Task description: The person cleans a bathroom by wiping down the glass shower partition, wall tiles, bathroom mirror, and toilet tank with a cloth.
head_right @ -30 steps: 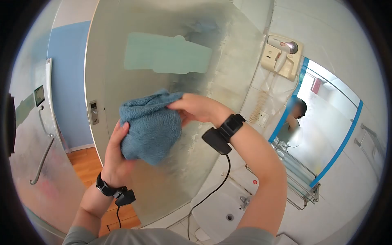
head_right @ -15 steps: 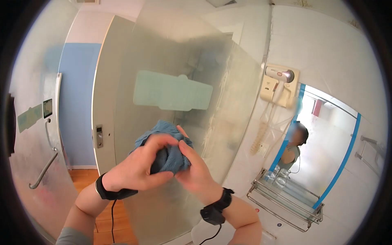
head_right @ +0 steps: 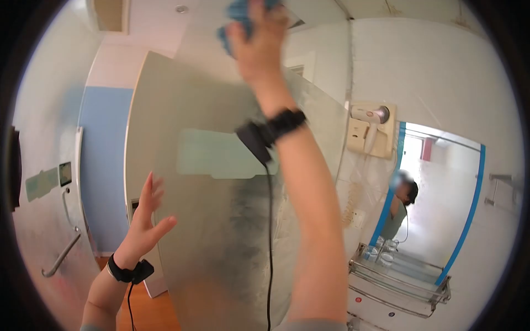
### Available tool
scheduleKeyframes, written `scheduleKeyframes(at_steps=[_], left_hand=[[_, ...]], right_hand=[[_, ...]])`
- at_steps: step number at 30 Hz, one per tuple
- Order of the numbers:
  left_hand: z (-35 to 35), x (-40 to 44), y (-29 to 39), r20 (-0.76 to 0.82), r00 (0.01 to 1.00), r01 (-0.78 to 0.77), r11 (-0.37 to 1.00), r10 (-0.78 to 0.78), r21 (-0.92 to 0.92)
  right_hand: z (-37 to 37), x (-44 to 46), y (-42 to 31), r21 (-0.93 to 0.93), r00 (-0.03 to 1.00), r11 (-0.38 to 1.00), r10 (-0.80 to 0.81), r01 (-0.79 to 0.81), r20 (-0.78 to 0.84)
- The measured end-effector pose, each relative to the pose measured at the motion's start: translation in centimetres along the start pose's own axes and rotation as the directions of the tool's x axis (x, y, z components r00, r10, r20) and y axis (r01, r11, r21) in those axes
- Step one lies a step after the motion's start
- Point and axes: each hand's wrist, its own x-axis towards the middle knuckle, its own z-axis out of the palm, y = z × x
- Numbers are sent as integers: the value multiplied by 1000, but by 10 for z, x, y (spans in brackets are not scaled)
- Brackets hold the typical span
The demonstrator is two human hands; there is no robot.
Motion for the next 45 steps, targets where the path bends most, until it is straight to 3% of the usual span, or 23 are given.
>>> scheduleKeyframes(at_steps=[1,2,3,5,8,11,14,15,16,19,21,24,27,29,30,31,34,35,37,41,43,44,45], left_hand=[[4,-1,-5,59,994,95,985,-88,-141],[6,-2,-6,74,994,88,986,-78,-139],[6,-4,-4,84,989,138,969,-123,-204],[8,-9,-6,101,981,189,947,-168,-261],[11,-18,-14,73,990,135,967,-122,-217],[9,-26,-33,86,995,68,991,-58,-116],[19,-31,-45,49,999,2,996,3,-94],[24,-32,-39,3,999,53,967,-54,-247],[29,-32,-36,-32,993,93,913,-115,-398],[31,-33,-41,-61,996,44,926,-72,-376],[31,-34,-42,-75,995,37,930,-69,-365],[36,-38,-43,-108,986,77,923,-126,-376],[38,-39,-45,-142,973,104,899,-180,-426],[37,-41,-45,-134,972,113,880,-195,-462],[35,-41,-44,-90,968,156,843,-234,-514],[34,-41,-44,-44,962,198,802,-268,-563],[35,-42,-40,-68,947,209,764,-313,-610],[35,-41,-37,-58,949,212,765,-309,-608],[34,-41,-29,-74,925,257,760,-372,-597],[32,-43,-30,-105,906,291,781,-411,-552],[27,-44,-35,7,984,150,801,-179,-579],[27,-46,-40,4,985,144,805,-173,-576],[25,-51,-46,12,990,125,815,-144,-566]], right_hand=[[19,0,-24,-255,996,967,18,5,87],[31,3,-48,-488,984,873,61,28,166],[26,8,-56,-495,985,869,64,24,159],[15,11,-65,-339,916,912,-88,232,392],[21,4,-25,-148,941,966,-160,211,298],[18,-14,36,-311,971,930,-140,196,194],[-1,-62,145,-453,903,890,226,-40,365],[-13,-84,183,-504,870,855,339,-125,359],[-33,-105,208,-506,809,838,436,-205,394],[-80,-167,245,-656,495,576,801,-488,336],[-92,-177,243,-586,452,532,842,-611,293],[-83,-164,251,-646,428,461,876,-609,223],[-50,-126,265,-624,559,535,809,-569,183],[-21,-75,230,-388,788,775,592,-498,171],[-2,-40,206,-314,815,813,555,-489,168],[20,-12,191,-226,915,914,375,-337,150],[62,76,94,-75,917,992,126,-105,379],[65,88,68,84,956,995,-67,44,285],[82,99,57,114,925,945,-324,307,200],[54,76,88,7,952,993,-116,119,284],[50,57,137,-122,958,992,71,-38,279],[51,46,176,-208,957,973,155,-104,247],[56,32,235,-344,960,939,108,-13,258]])
